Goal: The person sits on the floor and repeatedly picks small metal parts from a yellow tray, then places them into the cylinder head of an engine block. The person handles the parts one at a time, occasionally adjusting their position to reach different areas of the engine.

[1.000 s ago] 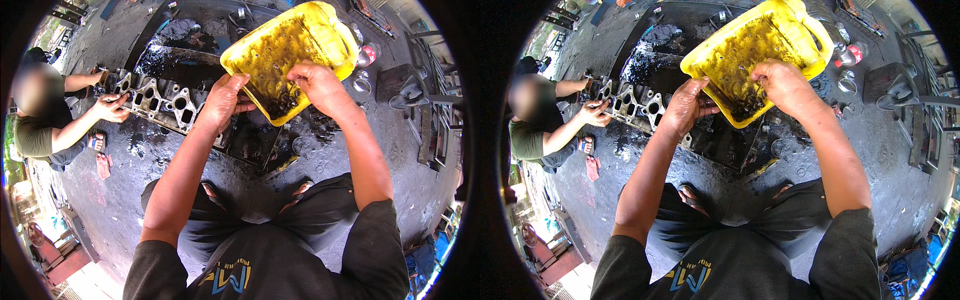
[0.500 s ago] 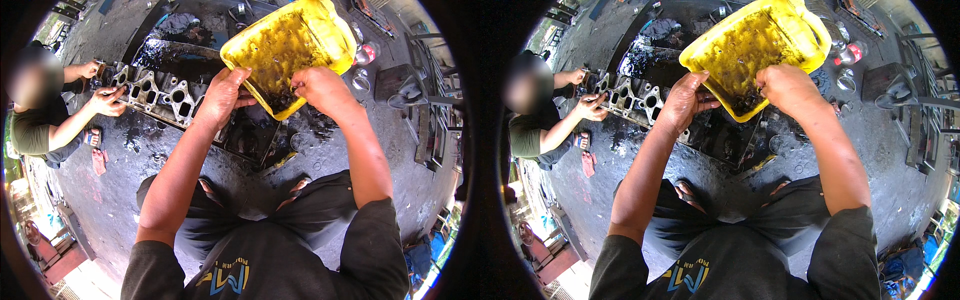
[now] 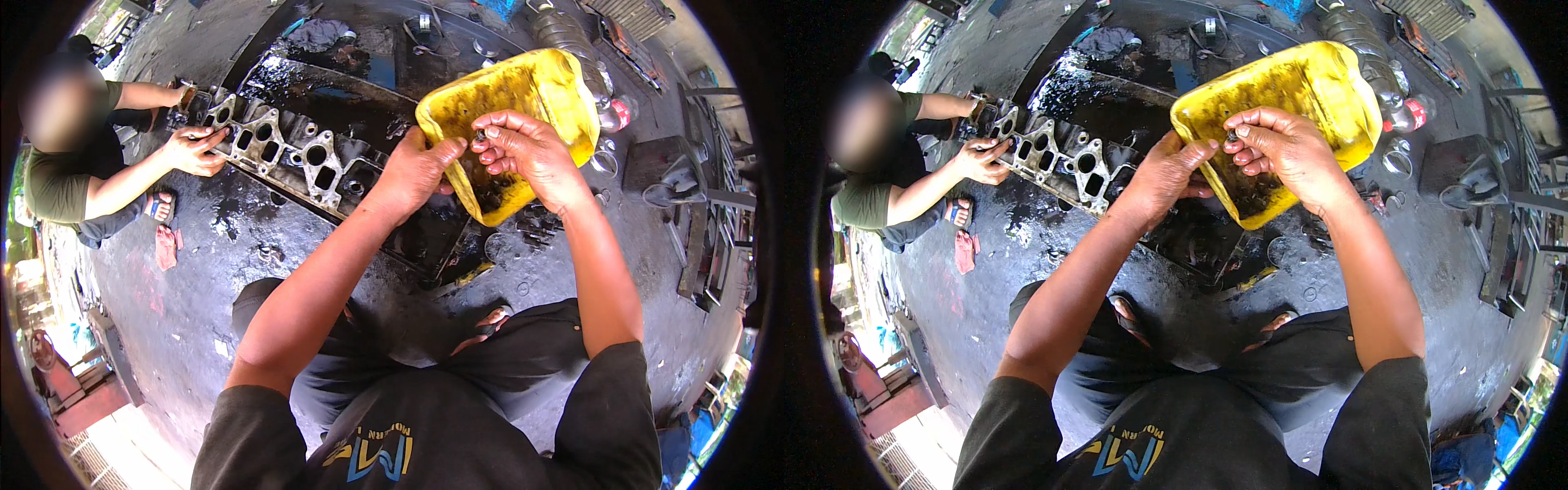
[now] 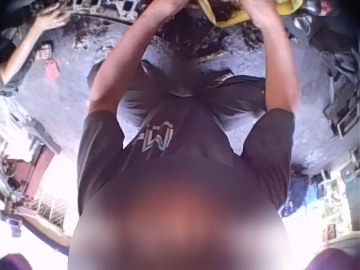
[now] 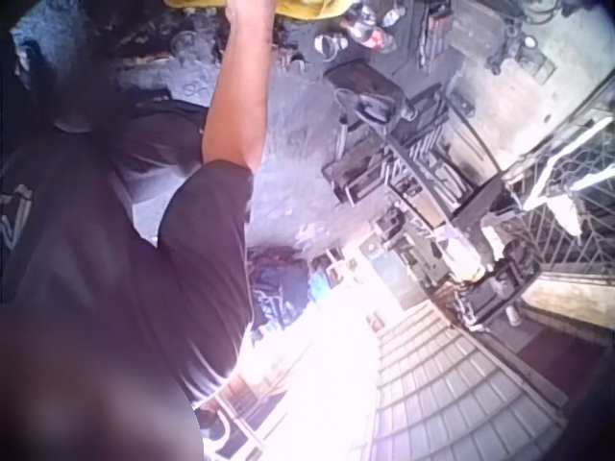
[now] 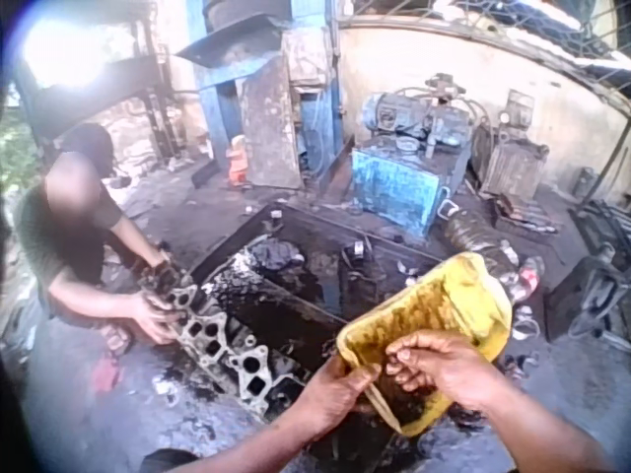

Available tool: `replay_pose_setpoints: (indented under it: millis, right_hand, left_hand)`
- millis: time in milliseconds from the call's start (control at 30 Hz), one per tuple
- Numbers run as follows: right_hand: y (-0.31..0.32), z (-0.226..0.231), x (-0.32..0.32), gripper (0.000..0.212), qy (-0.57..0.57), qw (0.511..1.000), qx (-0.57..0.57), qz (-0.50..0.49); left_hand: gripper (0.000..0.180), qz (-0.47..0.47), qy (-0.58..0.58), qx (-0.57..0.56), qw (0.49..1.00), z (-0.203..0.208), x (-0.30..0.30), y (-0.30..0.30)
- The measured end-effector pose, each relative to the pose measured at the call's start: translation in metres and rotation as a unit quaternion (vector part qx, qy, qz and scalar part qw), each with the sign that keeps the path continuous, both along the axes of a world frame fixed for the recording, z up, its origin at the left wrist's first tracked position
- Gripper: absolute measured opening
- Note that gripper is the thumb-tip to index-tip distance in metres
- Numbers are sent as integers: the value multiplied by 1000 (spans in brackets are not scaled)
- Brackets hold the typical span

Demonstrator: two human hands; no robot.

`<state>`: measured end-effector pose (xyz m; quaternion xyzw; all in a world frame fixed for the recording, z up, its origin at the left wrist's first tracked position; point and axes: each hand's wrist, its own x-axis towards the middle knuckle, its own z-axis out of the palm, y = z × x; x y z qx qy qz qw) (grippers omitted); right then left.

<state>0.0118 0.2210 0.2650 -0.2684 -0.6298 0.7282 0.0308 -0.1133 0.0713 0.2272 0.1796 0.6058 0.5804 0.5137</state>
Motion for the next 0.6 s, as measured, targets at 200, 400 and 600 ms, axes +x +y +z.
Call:
replay_pose_setpoints:
  millis: [200, 400, 600]
  right_hand:
    - [-6, -2, -2, 22, 21, 998, 50, 6]
    - [-11, -9, -5, 19, -9, 992, 127, 14]
    - [-9, -10, -3, 17, 45, 999, 23, -19]
  left_hand:
    - [50, -12, -10, 9, 1000, 4, 0, -3]
    - [37, 30, -10, 18, 999, 13, 5, -3]
    - [46, 17, -12, 13, 1000, 13, 3, -4]
